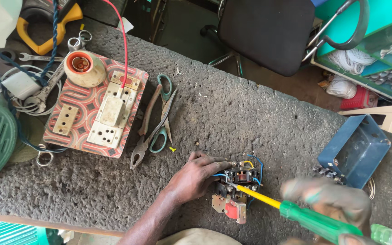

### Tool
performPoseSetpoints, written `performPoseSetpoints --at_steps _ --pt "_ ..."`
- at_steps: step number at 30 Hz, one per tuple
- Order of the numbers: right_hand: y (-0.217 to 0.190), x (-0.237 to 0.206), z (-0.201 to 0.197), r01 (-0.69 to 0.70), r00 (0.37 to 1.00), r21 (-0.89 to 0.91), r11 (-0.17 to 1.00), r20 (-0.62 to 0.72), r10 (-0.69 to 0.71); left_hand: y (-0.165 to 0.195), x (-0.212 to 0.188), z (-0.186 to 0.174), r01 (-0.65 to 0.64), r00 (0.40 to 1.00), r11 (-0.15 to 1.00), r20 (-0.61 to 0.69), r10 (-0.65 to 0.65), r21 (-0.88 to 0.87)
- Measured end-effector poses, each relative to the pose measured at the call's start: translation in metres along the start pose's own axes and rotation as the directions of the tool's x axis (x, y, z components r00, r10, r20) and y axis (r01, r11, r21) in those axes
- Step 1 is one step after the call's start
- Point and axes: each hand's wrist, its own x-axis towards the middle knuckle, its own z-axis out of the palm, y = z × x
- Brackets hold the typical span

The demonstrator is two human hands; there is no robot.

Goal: The person works at a workbench on an electrical contactor, using a screwdriver to loosen and remove its screws and prying the housing apart by hand. They separate the cover and internal components, set parts on the bench, and continue unscrewing the contactor body.

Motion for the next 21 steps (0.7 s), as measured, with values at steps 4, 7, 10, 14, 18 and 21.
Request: performPoseSetpoints --at_steps 4,7,10,14,18,21 --pt "0.003 -0.032 -0.024 -0.219 0.976 0.293 0.931 0.064 0.209 0.0 0.0 0.002 -0.001 1.0 1.0 -0.001 0.001 -0.001" --pt "0.015 -0.038 -0.032 -0.174 0.97 -0.165 0.971 0.142 0.198 -0.002 0.001 0.003 -0.018 1.0 1.0 -0.009 0.018 0.007" --pt "0.027 -0.026 -0.026 0.065 0.996 -0.183 0.981 0.07 -0.053 -0.002 0.002 0.002 -0.035 0.999 0.999 -0.014 0.035 0.007" --pt "-0.001 -0.022 -0.017 -0.093 0.992 -0.027 0.995 0.08 0.095 0.001 0.002 0.001 -0.011 1.0 1.0 -0.001 0.011 0.002" --pt "-0.024 -0.021 -0.021 -0.299 0.926 -0.022 0.954 0.232 0.296 0.004 0.003 0.001 -0.016 1.0 1.0 -0.002 0.016 0.012" --pt "-0.023 -0.023 -0.041 -0.208 0.916 -0.107 0.972 0.328 0.232 0.003 0.003 0.002 -0.025 1.0 1.0 -0.002 0.025 0.018"
